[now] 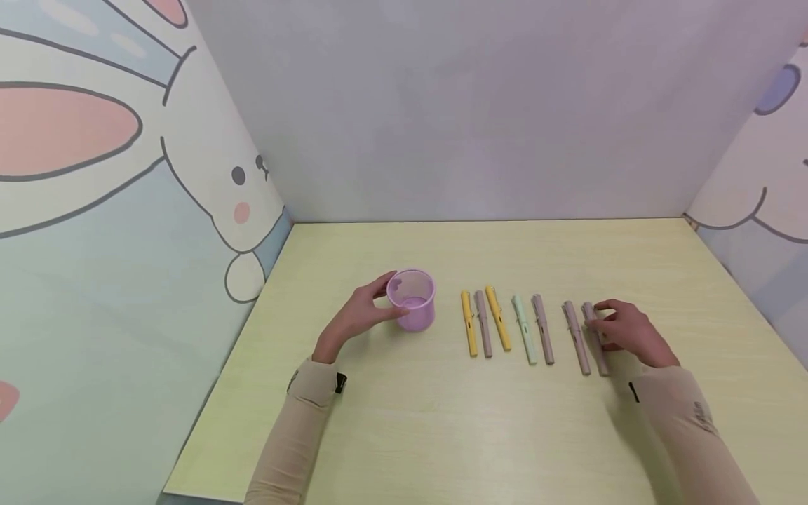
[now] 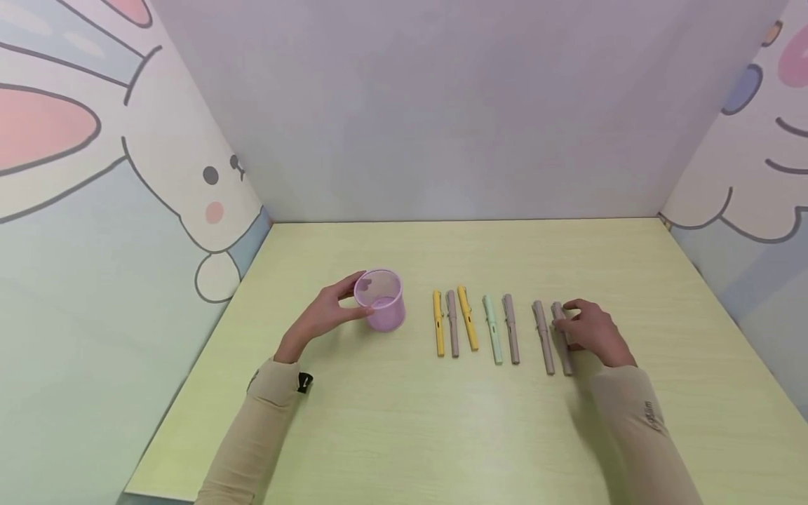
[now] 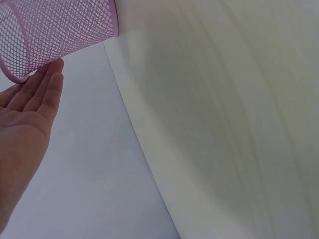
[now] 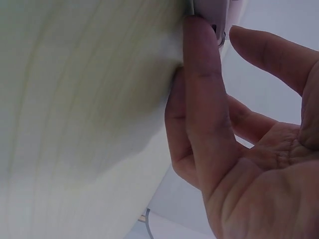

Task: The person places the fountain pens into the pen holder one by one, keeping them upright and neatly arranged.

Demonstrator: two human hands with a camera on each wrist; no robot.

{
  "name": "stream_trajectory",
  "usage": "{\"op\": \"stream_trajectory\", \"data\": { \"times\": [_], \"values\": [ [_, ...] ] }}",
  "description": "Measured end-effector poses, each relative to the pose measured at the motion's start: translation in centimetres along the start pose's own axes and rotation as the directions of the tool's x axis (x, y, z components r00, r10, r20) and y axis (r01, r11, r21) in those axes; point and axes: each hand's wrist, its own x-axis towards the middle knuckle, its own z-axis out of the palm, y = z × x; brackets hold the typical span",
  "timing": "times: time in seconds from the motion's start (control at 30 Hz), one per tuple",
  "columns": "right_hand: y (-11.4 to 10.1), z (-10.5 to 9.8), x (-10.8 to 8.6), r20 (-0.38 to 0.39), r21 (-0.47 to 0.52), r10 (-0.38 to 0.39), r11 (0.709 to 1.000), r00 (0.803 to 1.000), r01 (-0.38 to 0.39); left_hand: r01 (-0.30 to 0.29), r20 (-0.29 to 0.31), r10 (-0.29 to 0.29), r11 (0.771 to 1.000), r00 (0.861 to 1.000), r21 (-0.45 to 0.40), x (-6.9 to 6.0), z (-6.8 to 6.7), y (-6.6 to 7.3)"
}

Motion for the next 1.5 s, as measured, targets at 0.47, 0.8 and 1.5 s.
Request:
{"op": "stream_trajectory", "data": {
  "times": [0.47, 0.8, 1.5],
  "values": [
    [-0.8, 0.2, 0.8, -0.022, -0.098, 0.088, 0.991, 0.996, -0.09, -0.005, -0.003, 0.005, 1.0, 1.0, 0.003, 0.0, 0.0, 0.0],
    [-1.4, 0.5, 0.7, -0.052, -0.187, 0.077, 0.979, 0.996, -0.086, -0.029, -0.014, 0.029, 1.0, 0.999, 0.002, -0.1, 0.0, -0.2],
    [0.3, -0.2, -0.5, -0.054, 0.204, -0.067, 0.976, 0.996, 0.077, -0.028, -0.005, 0.028, 1.0, 1.0, -0.004, 0.0, 0.0, -0.2]
  ]
}}
